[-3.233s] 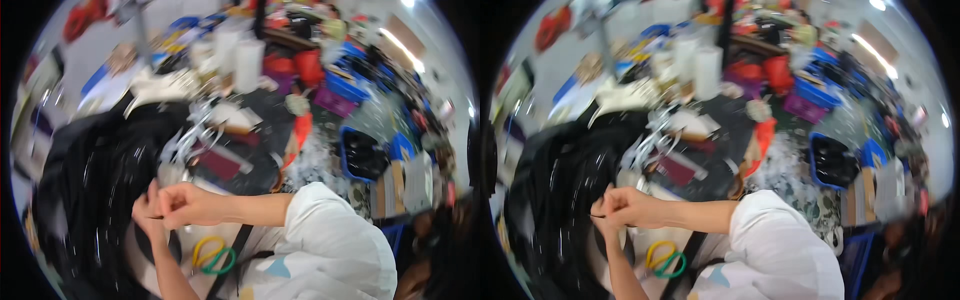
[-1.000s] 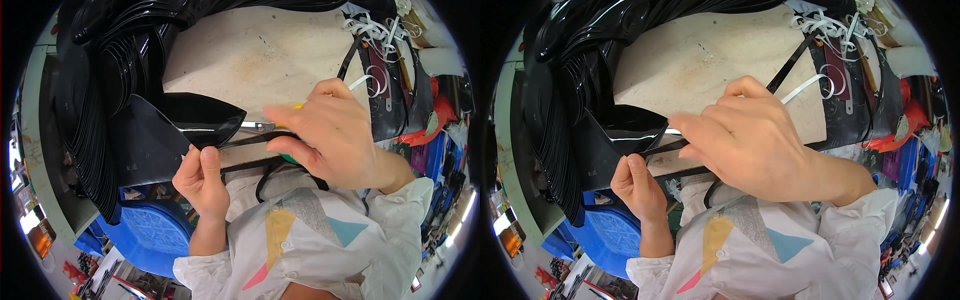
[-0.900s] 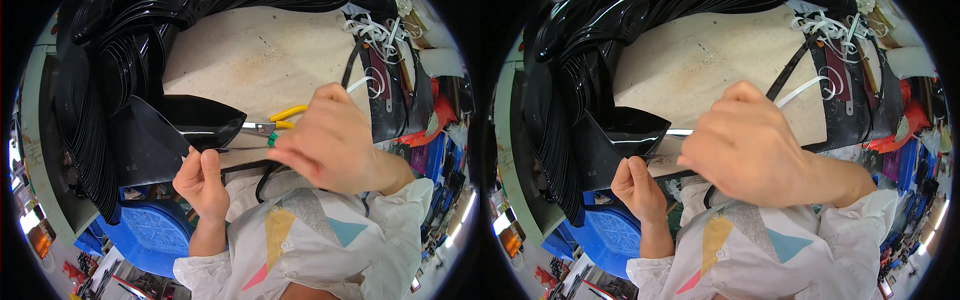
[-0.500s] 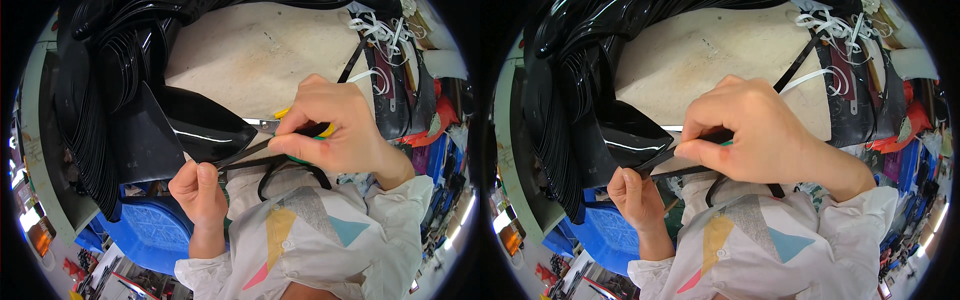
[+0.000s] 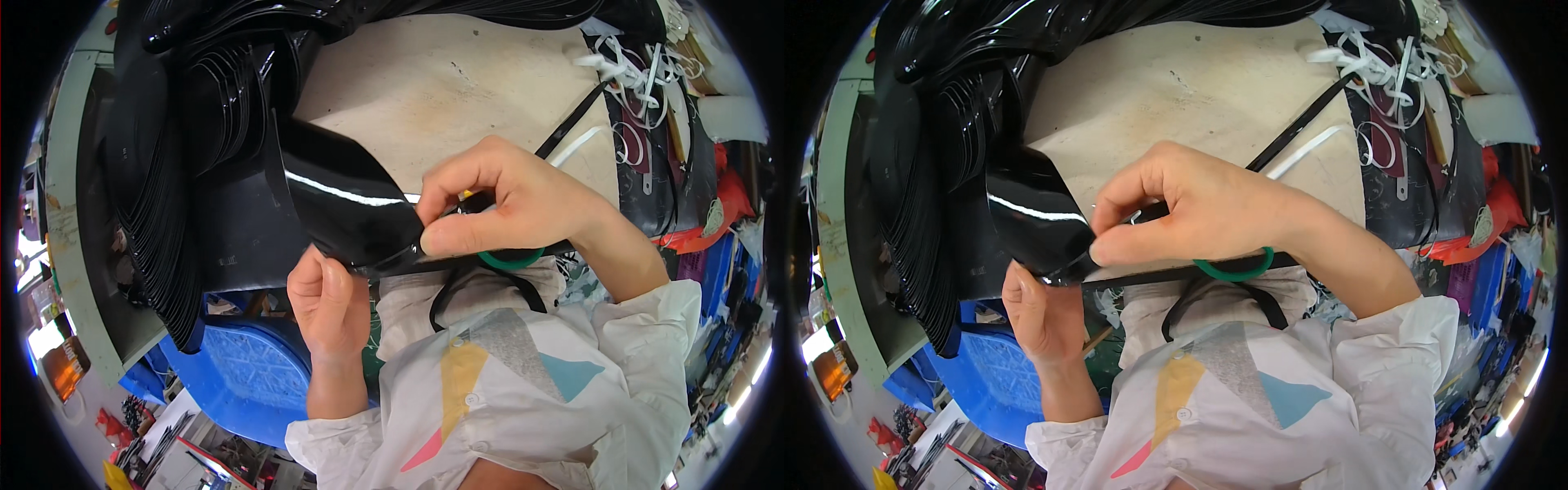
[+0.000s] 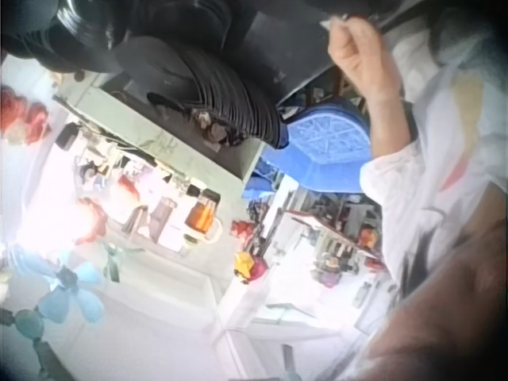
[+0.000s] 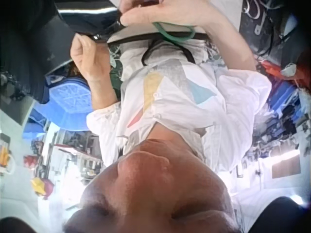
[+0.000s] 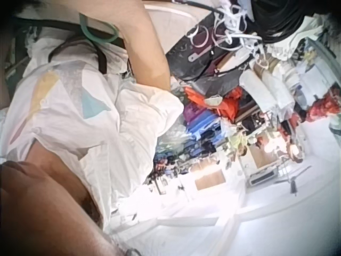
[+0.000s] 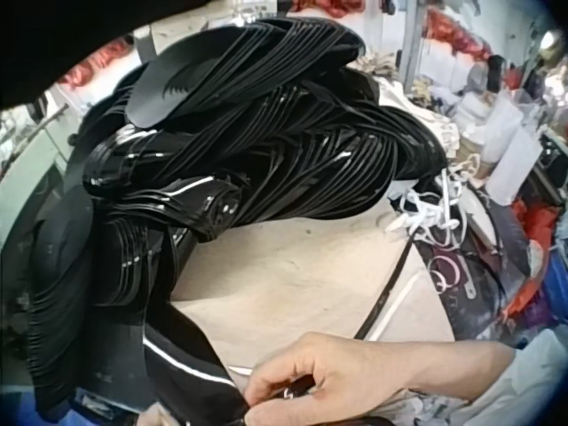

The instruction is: Manually applying protective tape to the edges of shoe component uppers and trimming excess tape with scissors.

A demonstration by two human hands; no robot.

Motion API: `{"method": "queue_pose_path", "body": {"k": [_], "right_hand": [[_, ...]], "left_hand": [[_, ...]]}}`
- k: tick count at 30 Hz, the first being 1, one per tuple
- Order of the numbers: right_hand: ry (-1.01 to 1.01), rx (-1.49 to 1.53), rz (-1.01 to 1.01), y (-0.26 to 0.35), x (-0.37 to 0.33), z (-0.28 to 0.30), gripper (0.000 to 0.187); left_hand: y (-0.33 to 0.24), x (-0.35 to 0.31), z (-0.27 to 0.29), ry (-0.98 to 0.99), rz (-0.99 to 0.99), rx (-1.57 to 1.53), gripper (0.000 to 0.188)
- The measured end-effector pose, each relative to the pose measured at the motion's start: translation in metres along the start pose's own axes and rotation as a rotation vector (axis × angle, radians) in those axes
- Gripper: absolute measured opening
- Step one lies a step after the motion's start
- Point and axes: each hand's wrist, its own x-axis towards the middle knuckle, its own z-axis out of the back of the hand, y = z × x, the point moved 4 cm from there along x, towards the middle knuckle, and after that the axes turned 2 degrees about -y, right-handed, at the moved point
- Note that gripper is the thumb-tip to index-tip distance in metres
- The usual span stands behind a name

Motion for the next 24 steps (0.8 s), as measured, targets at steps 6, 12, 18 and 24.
{"method": "queue_pose_path", "body": {"k": [6,12,18,24], "right_hand": [[-0.158,-0.393,0.320,0.021,0.000,-0.016,0.010],[-0.120,-0.506,0.275,0.028,-0.008,-0.010,0.015],[-0.420,-0.373,-0.016,0.023,-0.053,0.132,0.021],[-0.844,-1.365,0.272,0.025,-0.097,0.087,0.014]], "left_hand": [[-0.020,0.001,-0.024,-0.143,-0.060,0.221,0.032],[-0.026,0.006,-0.012,-0.086,0.121,0.332,0.020],[-0.034,0.018,-0.025,-0.129,0.043,0.557,0.016],[-0.011,0.028,-0.023,-0.241,0.090,0.333,0.012]]}}
